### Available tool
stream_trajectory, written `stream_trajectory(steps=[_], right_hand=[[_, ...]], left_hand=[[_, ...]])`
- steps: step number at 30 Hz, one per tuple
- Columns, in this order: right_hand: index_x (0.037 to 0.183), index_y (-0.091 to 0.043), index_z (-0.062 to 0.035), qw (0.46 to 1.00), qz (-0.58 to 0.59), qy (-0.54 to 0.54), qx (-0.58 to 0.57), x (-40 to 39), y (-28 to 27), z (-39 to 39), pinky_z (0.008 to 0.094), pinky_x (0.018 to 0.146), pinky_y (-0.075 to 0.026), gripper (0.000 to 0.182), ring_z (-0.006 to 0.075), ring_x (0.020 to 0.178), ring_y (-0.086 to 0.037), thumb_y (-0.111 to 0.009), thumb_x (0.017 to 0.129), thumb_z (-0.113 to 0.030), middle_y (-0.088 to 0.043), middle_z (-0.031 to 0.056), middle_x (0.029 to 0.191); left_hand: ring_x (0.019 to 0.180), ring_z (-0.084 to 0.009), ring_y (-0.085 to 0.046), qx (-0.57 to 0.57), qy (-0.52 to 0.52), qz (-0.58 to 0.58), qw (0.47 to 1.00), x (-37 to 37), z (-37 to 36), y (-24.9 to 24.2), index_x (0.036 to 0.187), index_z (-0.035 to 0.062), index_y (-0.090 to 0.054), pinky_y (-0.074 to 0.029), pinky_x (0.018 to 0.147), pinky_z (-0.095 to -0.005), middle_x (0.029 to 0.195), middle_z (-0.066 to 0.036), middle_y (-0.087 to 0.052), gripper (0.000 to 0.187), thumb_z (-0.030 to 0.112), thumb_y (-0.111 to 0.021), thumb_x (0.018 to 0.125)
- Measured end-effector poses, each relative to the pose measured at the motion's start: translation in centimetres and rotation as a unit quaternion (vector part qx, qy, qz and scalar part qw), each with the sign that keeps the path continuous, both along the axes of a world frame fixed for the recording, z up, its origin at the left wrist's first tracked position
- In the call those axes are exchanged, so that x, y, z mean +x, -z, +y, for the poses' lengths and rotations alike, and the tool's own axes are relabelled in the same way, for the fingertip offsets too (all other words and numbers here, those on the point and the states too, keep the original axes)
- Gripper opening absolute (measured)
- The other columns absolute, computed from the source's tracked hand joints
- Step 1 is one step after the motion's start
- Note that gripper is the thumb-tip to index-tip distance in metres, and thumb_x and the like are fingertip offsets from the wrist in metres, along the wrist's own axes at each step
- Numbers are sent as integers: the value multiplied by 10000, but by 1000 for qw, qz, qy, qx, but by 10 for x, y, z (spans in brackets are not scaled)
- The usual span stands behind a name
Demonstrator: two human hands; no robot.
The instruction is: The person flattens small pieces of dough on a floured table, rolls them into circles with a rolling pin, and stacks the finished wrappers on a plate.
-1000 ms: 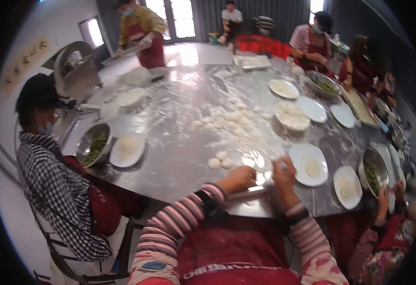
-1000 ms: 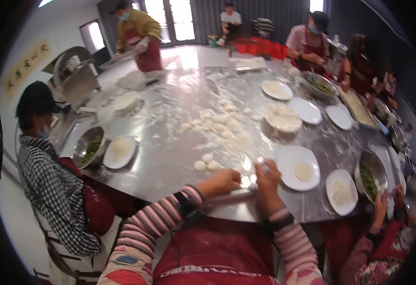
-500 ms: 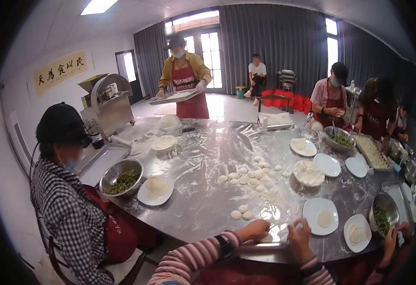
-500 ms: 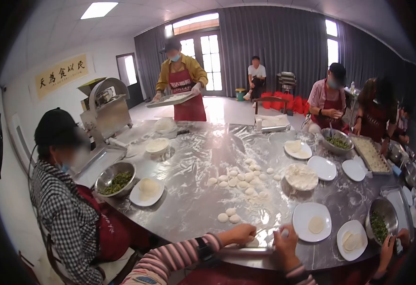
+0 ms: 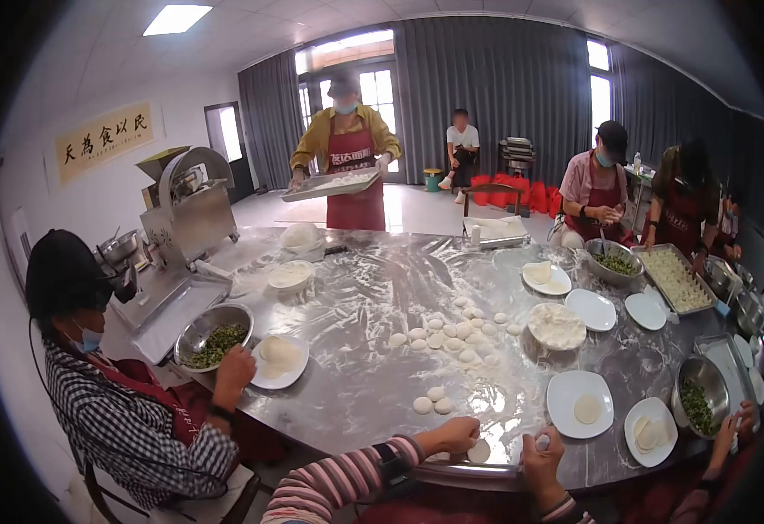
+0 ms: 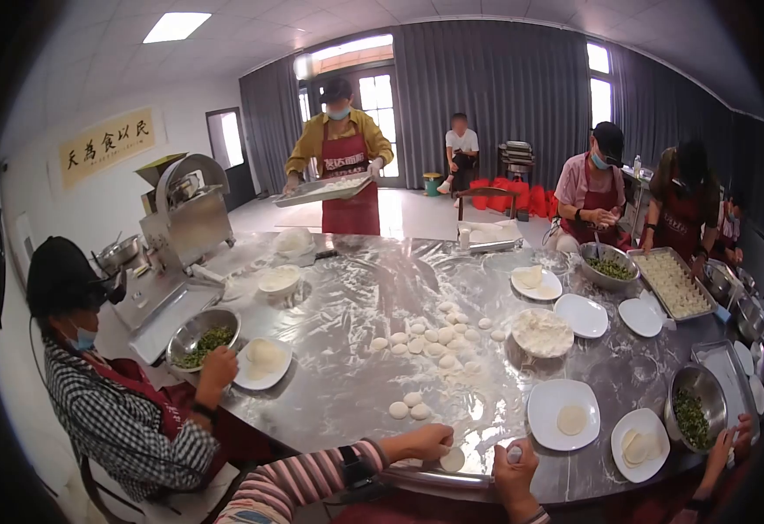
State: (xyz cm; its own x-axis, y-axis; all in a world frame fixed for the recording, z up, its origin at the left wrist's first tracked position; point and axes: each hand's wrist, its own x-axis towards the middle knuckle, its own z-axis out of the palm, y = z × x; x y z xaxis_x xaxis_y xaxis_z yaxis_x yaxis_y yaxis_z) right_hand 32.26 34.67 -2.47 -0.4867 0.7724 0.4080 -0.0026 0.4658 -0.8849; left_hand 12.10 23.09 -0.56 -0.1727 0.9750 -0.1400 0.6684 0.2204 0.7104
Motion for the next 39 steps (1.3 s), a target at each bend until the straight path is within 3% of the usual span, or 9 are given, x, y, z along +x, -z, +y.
stream_trajectory(steps=[4,5,12,16,27,30,35,36,39], right_hand=[[776,-598,-61,974,-59,57,212,-50,-6,26,400,564,-405,51,306,636,-538,-636,768,-94,-528,113,811],[780,-508,-42,973,5,48,224,-65,-13,31,388,478,-389,190,297,491,-506,-691,739,-71,-502,149,574],[754,-486,-59,997,15,56,43,-5,5,-1,307,436,-365,216,159,454,-460,-693,728,-2,-463,66,545],[852,-530,-27,974,5,76,214,-44,-24,13,398,554,-440,191,345,589,-549,-687,749,-64,-545,162,680],[820,-581,-14,999,6,31,37,-8,2,1,247,398,-389,81,107,454,-517,-650,789,16,-499,39,670],[799,-507,-44,967,-35,71,241,-58,-19,23,399,523,-434,203,344,552,-553,-702,755,-80,-540,153,626],[802,-511,-31,964,-59,71,249,-68,-18,30,397,533,-437,206,363,576,-563,-704,752,-83,-552,166,639],[801,-501,-33,984,-21,70,164,-53,-14,23,293,401,-395,186,119,444,-523,-684,773,-20,-497,72,527],[811,-503,-31,991,-22,61,121,-17,-3,7,266,371,-376,173,98,418,-507,-671,783,-4,-510,42,547]], left_hand=[[778,-368,-606,31,-3,0,1000,12,8,-5,824,4,-603,-453,702,-436,805,-210,-630,232,230,-601,769],[795,-373,-610,35,-4,19,999,11,14,3,839,7,-618,-456,711,-442,822,-215,-635,245,243,-608,771],[732,-324,-629,9,-22,-22,999,0,3,9,794,25,-652,-479,648,-404,776,-195,-649,150,138,-598,712],[758,-318,-620,-3,-6,-25,1000,2,4,-7,797,26,-634,-475,681,-397,784,-186,-643,140,149,-598,741],[758,-284,-613,-18,12,-32,999,-7,5,-6,843,14,-614,-467,686,-369,794,-164,-639,148,129,-600,750],[762,-295,-615,-18,11,-8,1000,-3,9,-5,851,11,-615,-468,684,-378,816,-178,-644,156,136,-608,758],[757,-313,-618,11,-20,10,1000,-3,23,1,857,7,-616,-470,682,-394,841,-196,-648,169,151,-621,768],[752,-319,-617,0,3,17,1000,-3,21,1,862,7,-616,-472,687,-391,838,-197,-647,175,155,-620,769],[755,-329,-615,-19,18,-15,1000,-3,9,-3,873,3,-614,-476,701,-384,836,-200,-646,189,164,-618,775]])
